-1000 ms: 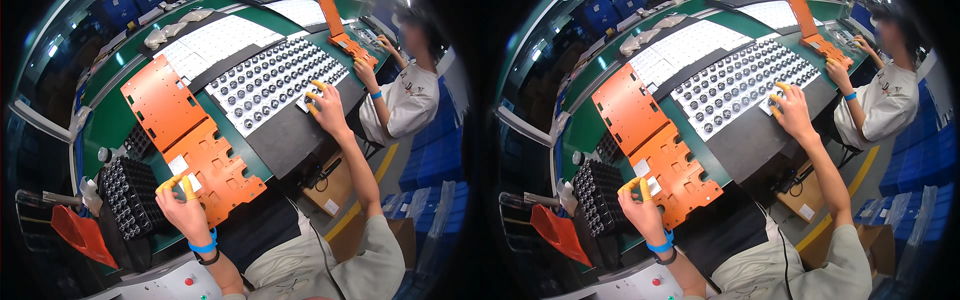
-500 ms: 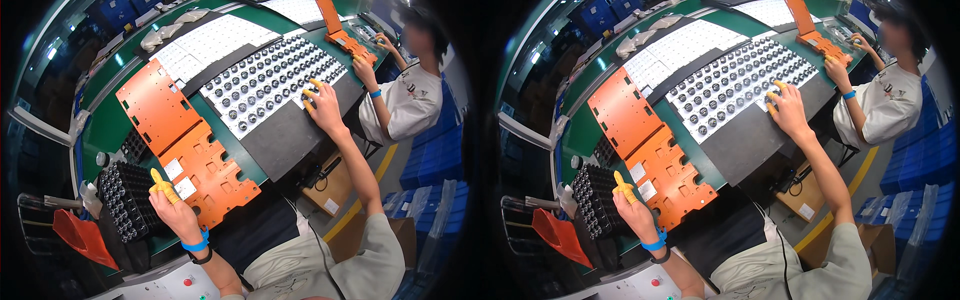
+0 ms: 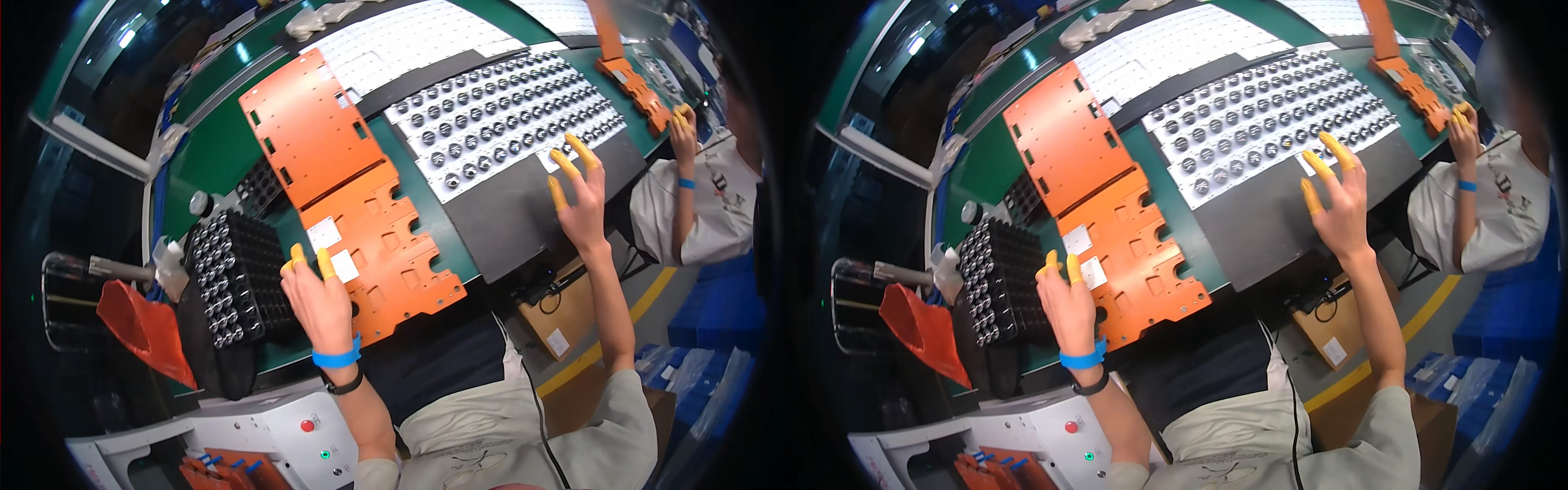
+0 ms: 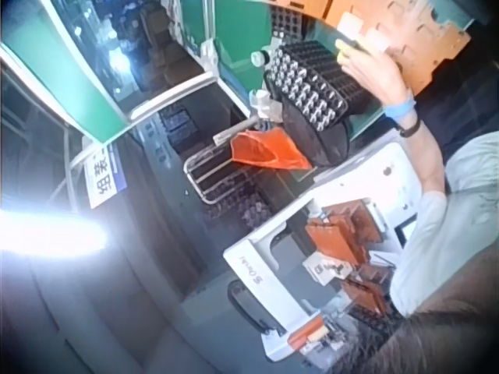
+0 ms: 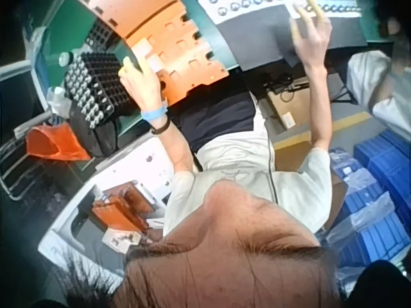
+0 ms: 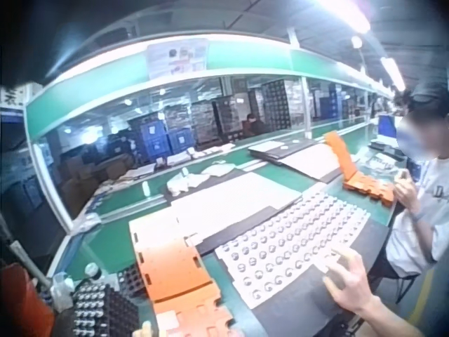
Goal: The person assembles small electronic components by hand. They pick up small white square modules and black cylindrical parts, placing them into slots on an orange fixture. The person then moves the fixture to a machine, operates it, and returns to the table to continue the assembly process.
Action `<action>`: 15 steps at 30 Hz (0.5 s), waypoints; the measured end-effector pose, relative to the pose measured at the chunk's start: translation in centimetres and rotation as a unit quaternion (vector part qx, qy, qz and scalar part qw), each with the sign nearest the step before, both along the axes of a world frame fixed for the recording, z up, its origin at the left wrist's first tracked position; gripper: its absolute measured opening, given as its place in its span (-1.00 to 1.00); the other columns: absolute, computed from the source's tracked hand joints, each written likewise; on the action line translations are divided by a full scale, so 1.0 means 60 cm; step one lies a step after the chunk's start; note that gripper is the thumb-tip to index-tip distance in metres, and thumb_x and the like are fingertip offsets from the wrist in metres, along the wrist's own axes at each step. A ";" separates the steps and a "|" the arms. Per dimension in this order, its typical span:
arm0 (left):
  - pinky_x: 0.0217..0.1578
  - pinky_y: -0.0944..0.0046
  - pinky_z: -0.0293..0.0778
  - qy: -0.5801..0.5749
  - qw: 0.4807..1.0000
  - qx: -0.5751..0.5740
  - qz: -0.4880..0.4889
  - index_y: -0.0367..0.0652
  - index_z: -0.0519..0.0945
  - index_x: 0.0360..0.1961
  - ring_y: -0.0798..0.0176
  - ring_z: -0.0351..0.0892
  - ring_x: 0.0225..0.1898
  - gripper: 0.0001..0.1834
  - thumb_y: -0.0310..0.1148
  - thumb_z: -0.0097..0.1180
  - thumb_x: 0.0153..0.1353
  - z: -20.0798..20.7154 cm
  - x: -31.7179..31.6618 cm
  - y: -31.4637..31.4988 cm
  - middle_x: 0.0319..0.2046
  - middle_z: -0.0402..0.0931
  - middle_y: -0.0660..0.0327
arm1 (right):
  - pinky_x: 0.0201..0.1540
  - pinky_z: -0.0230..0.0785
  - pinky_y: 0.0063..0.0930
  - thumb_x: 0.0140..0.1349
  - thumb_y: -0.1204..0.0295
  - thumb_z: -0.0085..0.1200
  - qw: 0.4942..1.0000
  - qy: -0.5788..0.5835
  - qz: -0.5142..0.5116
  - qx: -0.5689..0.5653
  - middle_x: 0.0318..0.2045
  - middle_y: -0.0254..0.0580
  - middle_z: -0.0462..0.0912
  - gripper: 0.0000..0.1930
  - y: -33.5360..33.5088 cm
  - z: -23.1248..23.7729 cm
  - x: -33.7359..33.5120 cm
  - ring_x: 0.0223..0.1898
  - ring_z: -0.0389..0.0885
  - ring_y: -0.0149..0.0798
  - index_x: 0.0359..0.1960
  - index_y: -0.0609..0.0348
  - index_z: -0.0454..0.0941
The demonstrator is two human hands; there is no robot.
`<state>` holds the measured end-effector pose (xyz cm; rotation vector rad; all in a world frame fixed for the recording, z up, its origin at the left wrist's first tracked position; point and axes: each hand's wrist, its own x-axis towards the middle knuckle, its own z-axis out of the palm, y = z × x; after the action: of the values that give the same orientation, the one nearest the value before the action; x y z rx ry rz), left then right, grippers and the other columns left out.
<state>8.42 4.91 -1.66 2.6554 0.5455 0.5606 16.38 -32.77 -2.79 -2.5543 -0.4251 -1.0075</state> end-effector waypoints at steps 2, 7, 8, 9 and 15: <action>-0.05 -0.07 0.37 -0.008 0.998 -0.056 0.007 -0.44 0.49 -0.04 -0.29 0.45 -0.07 -0.66 -0.32 -0.06 0.41 -0.003 0.015 0.010 -0.14 0.47 -0.22 | 0.31 0.19 -0.04 0.04 0.60 0.25 0.999 -0.009 0.033 0.008 0.20 -0.01 0.45 -0.55 0.020 0.001 -0.015 0.22 0.37 0.10 0.05 0.17 0.60; -0.24 -0.20 0.42 0.002 0.996 -0.082 0.033 -0.44 0.42 -0.26 -0.38 0.53 -0.25 -0.87 -0.52 -0.05 0.29 -0.013 0.047 0.014 -0.36 0.52 -0.31 | 0.33 0.15 0.06 0.06 0.60 0.22 0.993 -0.020 0.111 0.043 0.16 0.06 0.49 -0.59 0.056 -0.016 -0.043 0.19 0.41 0.12 0.02 0.22 0.61; -0.26 -0.21 0.42 0.005 0.996 -0.083 0.035 -0.44 0.42 -0.26 -0.38 0.54 -0.27 -0.88 -0.54 -0.05 0.27 -0.013 0.052 0.014 -0.39 0.52 -0.31 | 0.33 0.15 0.06 0.07 0.60 0.21 0.992 -0.013 0.114 0.048 0.15 0.06 0.50 -0.60 0.059 -0.023 -0.048 0.19 0.41 0.12 0.01 0.22 0.61; -0.28 -0.21 0.42 0.007 0.996 -0.084 0.037 -0.45 0.41 -0.26 -0.39 0.55 -0.28 -0.89 -0.57 -0.05 0.25 -0.014 0.056 0.015 -0.41 0.53 -0.32 | 0.33 0.16 0.06 0.07 0.61 0.21 0.992 -0.006 0.117 0.054 0.15 0.06 0.50 -0.61 0.063 -0.030 -0.051 0.18 0.41 0.12 0.01 0.22 0.62; -0.28 -0.21 0.43 0.006 0.998 -0.058 0.020 -0.45 0.40 -0.28 -0.38 0.56 -0.29 -0.91 -0.62 -0.07 0.20 -0.014 0.055 0.022 -0.43 0.53 -0.33 | 0.24 0.26 -0.05 0.08 0.64 0.17 0.990 0.013 0.106 0.096 0.12 0.02 0.53 -0.63 0.076 -0.058 -0.051 0.14 0.44 0.12 -0.02 0.24 0.63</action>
<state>11.70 6.23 -2.51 2.5450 0.6176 0.5091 13.34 -28.20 -6.25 -2.2936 -0.5518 -0.8901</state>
